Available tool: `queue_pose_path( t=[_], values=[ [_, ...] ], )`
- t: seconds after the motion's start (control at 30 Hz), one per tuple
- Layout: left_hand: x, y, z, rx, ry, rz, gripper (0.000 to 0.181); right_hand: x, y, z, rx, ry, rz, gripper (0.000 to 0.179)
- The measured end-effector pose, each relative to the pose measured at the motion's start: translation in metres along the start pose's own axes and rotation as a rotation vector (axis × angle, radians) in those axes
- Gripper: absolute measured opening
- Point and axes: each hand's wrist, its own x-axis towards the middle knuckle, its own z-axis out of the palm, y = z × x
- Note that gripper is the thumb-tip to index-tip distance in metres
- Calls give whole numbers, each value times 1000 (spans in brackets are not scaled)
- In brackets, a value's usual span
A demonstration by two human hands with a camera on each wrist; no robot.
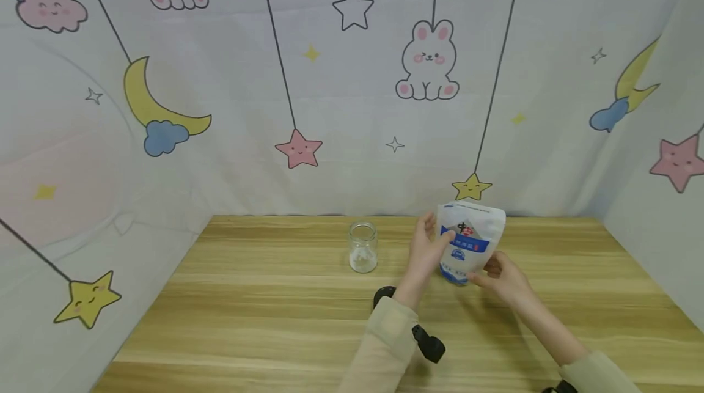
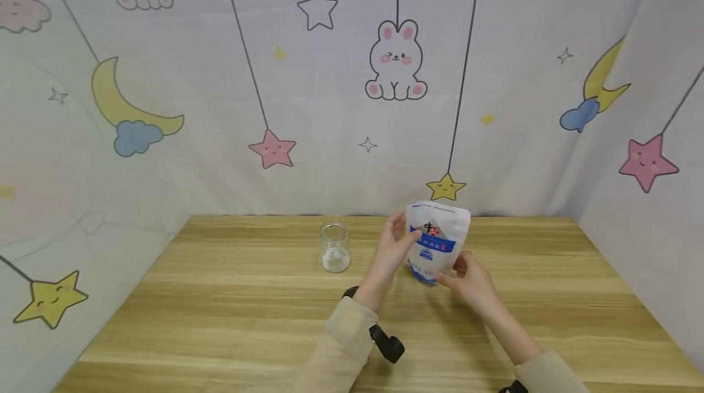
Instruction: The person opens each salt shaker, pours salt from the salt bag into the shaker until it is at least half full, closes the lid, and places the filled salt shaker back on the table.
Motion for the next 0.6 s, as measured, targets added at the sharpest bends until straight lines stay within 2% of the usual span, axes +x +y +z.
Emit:
queue_pose_path(
  t=[0.2, 0.37, 0.6],
  values=[
    [2, 2, 3, -61, 14, -45, 48, 6, 4, 1, 27, -11, 20, 75],
    [2, 3, 6, -76, 16, -89, 47, 11, 7, 2, 25, -2, 5, 72],
    [5, -3, 7, -54, 22, -69, 41, 14, 9, 7, 39, -23, 19, 72]
  ],
)
